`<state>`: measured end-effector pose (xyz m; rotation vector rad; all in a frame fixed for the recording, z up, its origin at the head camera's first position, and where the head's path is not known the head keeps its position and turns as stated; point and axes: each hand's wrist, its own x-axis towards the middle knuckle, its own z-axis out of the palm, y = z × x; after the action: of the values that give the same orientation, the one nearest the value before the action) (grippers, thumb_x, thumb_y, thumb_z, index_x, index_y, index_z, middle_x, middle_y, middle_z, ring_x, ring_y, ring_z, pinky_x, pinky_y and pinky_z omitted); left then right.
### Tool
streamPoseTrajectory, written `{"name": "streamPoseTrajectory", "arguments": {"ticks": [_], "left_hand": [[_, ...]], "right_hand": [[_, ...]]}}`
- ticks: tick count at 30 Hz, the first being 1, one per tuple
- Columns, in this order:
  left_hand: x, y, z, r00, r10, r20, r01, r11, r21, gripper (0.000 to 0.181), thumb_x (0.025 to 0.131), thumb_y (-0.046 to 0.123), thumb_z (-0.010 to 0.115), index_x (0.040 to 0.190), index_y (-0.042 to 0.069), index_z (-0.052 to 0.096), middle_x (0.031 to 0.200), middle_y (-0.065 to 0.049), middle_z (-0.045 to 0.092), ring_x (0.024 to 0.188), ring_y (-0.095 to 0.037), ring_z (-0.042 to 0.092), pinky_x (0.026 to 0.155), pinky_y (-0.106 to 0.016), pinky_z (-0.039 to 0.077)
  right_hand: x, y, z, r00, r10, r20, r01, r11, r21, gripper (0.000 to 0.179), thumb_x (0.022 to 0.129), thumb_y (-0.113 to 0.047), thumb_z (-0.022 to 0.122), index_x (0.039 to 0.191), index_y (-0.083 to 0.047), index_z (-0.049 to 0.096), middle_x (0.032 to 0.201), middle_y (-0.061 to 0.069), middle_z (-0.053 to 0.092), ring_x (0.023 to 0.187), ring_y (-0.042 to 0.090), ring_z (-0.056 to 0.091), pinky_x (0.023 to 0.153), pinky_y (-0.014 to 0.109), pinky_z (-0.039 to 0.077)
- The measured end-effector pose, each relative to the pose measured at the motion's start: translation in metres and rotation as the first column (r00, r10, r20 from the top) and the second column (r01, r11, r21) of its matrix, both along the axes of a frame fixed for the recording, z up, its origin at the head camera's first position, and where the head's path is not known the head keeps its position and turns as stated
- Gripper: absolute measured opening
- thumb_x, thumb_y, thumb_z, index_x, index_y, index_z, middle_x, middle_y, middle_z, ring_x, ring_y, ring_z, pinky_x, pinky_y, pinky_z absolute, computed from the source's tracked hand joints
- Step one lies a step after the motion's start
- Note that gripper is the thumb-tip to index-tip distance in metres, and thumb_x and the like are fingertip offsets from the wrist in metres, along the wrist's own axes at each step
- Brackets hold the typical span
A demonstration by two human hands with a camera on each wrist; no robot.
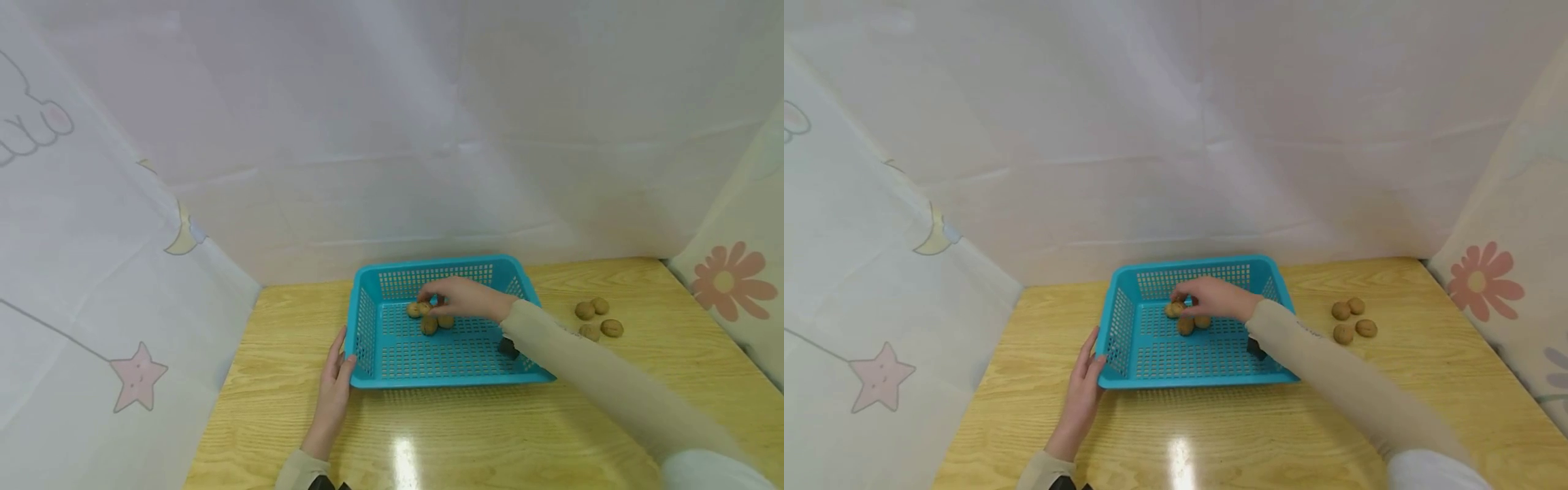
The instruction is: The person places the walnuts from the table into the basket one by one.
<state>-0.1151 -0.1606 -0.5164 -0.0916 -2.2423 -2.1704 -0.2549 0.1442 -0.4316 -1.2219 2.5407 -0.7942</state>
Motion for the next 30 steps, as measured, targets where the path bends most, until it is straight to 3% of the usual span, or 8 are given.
{"name": "streamPoseTrajectory", "arguments": {"ticks": [8, 15, 17, 22, 30], "left_hand": [[0.0, 0.0, 0.0, 1.0, 0.001, 0.016, -0.001, 1.0, 0.02, 0.058, 0.113, 0.024, 0.045, 0.168, 0.024, 0.023, 0.161, -0.022, 0.041, 0.145, -0.039, 0.044, 0.104, -0.033, 0.05], [0.0, 0.001, 0.003, 1.0, -0.004, 0.017, 0.004, 1.0, 0.012, 0.058, 0.113, 0.023, 0.043, 0.168, 0.023, 0.022, 0.16, -0.023, 0.041, 0.145, -0.04, 0.045, 0.105, -0.035, 0.051], [0.0, 0.001, 0.002, 1.0, -0.007, 0.016, 0.007, 1.0, 0.008, 0.058, 0.114, 0.023, 0.043, 0.168, 0.022, 0.022, 0.161, -0.023, 0.041, 0.145, -0.04, 0.045, 0.105, -0.036, 0.051], [-0.001, 0.0, 0.002, 1.0, -0.021, 0.02, 0.021, 1.0, 0.015, 0.059, 0.114, 0.025, 0.043, 0.168, 0.022, 0.021, 0.159, -0.024, 0.042, 0.143, -0.042, 0.046, 0.105, -0.041, 0.052], [-0.002, 0.0, 0.0, 1.0, -0.015, 0.013, 0.015, 1.0, 0.01, 0.059, 0.113, 0.024, 0.043, 0.168, 0.022, 0.021, 0.159, -0.024, 0.043, 0.143, -0.042, 0.046, 0.105, -0.044, 0.052]], "right_hand": [[-0.007, -0.028, -0.023, 0.997, 0.077, 0.019, -0.078, 0.993, 0.09, 0.025, 0.103, -0.02, 0.069, 0.127, -0.013, 0.072, 0.121, -0.001, 0.073, 0.094, 0.011, 0.068, 0.085, 0.036, 0.056], [-0.011, -0.05, -0.038, 0.975, 0.16, -0.155, -0.134, 0.977, 0.168, 0.017, 0.101, -0.022, 0.071, 0.116, -0.015, 0.075, 0.11, -0.005, 0.074, 0.101, 0.013, 0.068, 0.089, 0.036, 0.056], [-0.011, -0.057, -0.041, 0.969, 0.183, -0.168, -0.151, 0.971, 0.186, 0.014, 0.101, -0.022, 0.071, 0.113, -0.017, 0.075, 0.106, -0.006, 0.073, 0.099, 0.014, 0.067, 0.087, 0.034, 0.056], [-0.012, -0.07, -0.045, 0.974, 0.189, -0.123, -0.161, 0.965, 0.208, 0.013, 0.101, -0.022, 0.071, 0.113, -0.016, 0.074, 0.106, -0.005, 0.074, 0.1, 0.016, 0.07, 0.088, 0.035, 0.056], [-0.015, -0.08, -0.049, 0.975, 0.176, -0.133, -0.135, 0.953, 0.271, 0.02, 0.101, -0.024, 0.072, 0.119, -0.017, 0.074, 0.112, -0.003, 0.075, 0.102, 0.013, 0.069, 0.089, 0.035, 0.057]]}}
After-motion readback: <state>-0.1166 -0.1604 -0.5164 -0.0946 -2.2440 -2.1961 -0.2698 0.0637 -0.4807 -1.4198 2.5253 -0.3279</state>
